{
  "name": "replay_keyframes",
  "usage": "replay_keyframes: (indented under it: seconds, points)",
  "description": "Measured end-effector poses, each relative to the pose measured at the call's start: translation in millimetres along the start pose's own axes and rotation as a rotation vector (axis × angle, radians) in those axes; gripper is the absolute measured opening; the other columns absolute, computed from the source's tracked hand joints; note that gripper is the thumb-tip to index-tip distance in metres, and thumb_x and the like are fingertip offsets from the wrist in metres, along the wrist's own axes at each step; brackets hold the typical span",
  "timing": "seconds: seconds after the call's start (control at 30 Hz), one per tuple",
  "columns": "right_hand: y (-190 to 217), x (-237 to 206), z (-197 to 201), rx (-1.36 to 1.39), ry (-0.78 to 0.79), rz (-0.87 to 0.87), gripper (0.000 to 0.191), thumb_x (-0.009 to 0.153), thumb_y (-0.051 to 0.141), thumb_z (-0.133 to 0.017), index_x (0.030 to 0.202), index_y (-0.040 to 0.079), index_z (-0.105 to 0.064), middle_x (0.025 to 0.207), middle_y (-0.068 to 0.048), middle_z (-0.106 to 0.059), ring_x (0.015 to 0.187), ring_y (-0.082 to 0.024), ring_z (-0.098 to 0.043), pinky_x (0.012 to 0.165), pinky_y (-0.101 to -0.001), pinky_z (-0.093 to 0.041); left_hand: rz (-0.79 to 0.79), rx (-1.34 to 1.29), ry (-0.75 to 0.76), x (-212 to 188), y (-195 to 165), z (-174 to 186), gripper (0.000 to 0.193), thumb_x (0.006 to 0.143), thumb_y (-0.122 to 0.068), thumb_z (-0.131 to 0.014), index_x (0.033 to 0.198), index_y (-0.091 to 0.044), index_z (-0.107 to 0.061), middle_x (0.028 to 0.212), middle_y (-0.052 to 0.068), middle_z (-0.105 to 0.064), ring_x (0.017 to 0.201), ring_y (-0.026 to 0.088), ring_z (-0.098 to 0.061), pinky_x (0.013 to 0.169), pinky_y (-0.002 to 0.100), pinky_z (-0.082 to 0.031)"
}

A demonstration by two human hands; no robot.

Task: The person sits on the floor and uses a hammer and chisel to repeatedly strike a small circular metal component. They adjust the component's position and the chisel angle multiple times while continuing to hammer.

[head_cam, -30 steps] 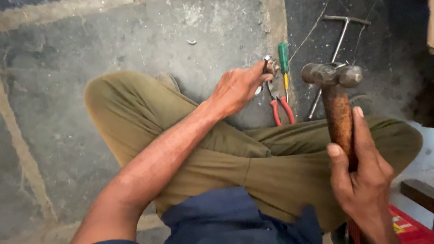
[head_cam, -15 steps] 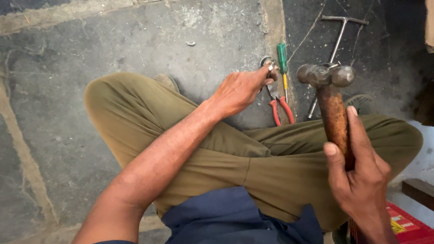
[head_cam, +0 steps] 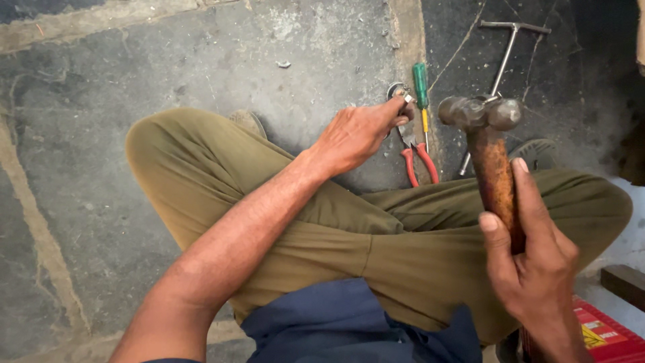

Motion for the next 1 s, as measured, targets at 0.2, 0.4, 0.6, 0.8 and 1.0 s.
replay_keyframes:
  seconds: [0.2, 0.4, 0.6, 0.8, 1.0]
  points:
    - [-3.2, -0.5, -1.0, 0.021, 0.004, -0.040, 0.060, 0.105, 0.008, -0.063, 0.159, -0.005, -0.042, 0.121, -0.028, -0.070, 0.099, -0.026, -0.072, 0.083, -0.0355, -0.056, 0.031, 0.038, 0.019, -0.8, 0.6, -2.1, 0.015, 0.106, -0.021, -0.056, 0.115, -0.009, -0.054, 0.099, 0.015, -0.073, 0.089, 0.044, -0.066, 0.067, 0.054, -0.048]
    - [5.4, 4.7, -0.7, -0.094, -0.007, 0.074, 0.057, 0.107, 0.009, -0.064, 0.158, -0.005, -0.041, 0.125, -0.030, -0.068, 0.105, -0.032, -0.073, 0.084, -0.0377, -0.058, -0.026, 0.100, 0.042, -2.6, -0.2, -6.6, 0.028, 0.094, -0.002, -0.049, 0.119, -0.012, -0.056, 0.099, 0.014, -0.072, 0.094, 0.038, -0.069, 0.075, 0.051, -0.052]
    - [2.1, 13.7, -5.2, -0.157, 0.140, -0.056, 0.062, 0.098, 0.011, -0.066, 0.156, 0.000, -0.047, 0.117, -0.027, -0.072, 0.092, -0.034, -0.074, 0.074, -0.0426, -0.058, -0.099, 0.107, 0.047, -3.7, -0.7, -9.4, 0.020, 0.095, -0.005, -0.051, 0.114, -0.012, -0.055, 0.099, 0.014, -0.071, 0.096, 0.037, -0.069, 0.076, 0.049, -0.053]
    - [18.8, 8.2, 1.9, -0.139, -0.021, 0.140, 0.054, 0.109, 0.011, -0.061, 0.158, 0.001, -0.041, 0.137, -0.031, -0.064, 0.119, -0.039, -0.070, 0.095, -0.0404, -0.058, -0.060, 0.115, 0.067, -2.8, 3.7, -11.3, 0.023, 0.092, -0.002, -0.052, 0.113, -0.010, -0.056, 0.097, 0.014, -0.070, 0.095, 0.038, -0.068, 0.074, 0.051, -0.051]
    - [11.3, 8.2, -3.9, -0.105, 0.080, -0.036, 0.059, 0.099, 0.009, -0.066, 0.154, 0.000, -0.049, 0.120, -0.024, -0.071, 0.100, -0.034, -0.074, 0.082, -0.0407, -0.057, -0.111, 0.095, 0.029, -1.0, 4.3, -11.9, 0.026, 0.088, -0.001, -0.054, 0.112, -0.010, -0.056, 0.100, 0.014, -0.069, 0.099, 0.038, -0.067, 0.076, 0.050, -0.052]
Point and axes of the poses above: each hand's wrist, its own x-axis towards the middle knuckle, its own z-axis out of the back of the hand, y = z × x, the point moved 4 cm from there along x, towards the middle knuckle
